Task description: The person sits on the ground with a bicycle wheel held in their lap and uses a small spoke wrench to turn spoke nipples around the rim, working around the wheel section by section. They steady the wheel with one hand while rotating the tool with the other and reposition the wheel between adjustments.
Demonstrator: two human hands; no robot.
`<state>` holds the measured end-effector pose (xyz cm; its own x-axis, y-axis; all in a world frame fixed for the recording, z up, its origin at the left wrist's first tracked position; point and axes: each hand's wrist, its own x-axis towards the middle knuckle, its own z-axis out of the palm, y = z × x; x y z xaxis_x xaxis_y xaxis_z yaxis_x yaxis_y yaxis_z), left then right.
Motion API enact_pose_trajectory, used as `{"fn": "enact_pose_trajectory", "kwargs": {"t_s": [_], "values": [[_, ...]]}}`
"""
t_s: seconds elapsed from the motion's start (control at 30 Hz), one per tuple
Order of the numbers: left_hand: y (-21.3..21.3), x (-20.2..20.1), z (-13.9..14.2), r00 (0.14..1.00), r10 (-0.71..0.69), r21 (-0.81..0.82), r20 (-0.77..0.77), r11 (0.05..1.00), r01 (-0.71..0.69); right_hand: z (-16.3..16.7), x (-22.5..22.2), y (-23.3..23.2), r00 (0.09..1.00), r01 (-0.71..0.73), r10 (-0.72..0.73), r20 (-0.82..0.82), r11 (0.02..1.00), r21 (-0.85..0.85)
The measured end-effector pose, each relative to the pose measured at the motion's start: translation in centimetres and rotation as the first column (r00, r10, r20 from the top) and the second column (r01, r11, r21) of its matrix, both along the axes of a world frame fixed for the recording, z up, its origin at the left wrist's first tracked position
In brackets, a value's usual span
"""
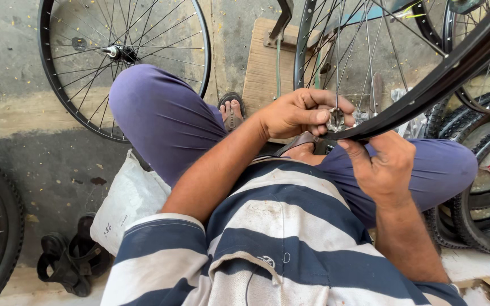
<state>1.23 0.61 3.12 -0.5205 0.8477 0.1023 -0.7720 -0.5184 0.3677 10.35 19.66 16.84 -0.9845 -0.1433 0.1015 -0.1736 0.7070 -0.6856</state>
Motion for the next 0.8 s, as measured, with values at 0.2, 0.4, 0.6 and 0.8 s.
{"fn": "enact_pose_trajectory", "kwargs": {"t_s": [0.2,0.4,0.6,0.8], "values": [[0.7,1.2,-1.9,0.893,0.073,-0.492,-0.444,0.813,-0.311,-3.6,-0.2,-0.6,0.999,-0.043,0.043,0.005,0.999,0.015],[-0.7,0.6,-3.0,0.793,0.248,-0.469,-0.556,0.694,-0.546,-5.1,0.4,-0.2,0.999,-0.054,0.054,-0.003,0.998,0.041],[-0.8,0.3,-5.1,0.745,0.137,-0.622,-0.652,0.465,-0.63,-3.7,0.8,0.4,0.996,-0.074,0.081,-0.046,0.989,0.128],[0.0,1.3,-5.4,0.85,0.158,-0.5,-0.503,0.749,-0.435,-2.5,0.8,0.7,0.997,-0.059,0.063,-0.047,0.994,0.089]]}}
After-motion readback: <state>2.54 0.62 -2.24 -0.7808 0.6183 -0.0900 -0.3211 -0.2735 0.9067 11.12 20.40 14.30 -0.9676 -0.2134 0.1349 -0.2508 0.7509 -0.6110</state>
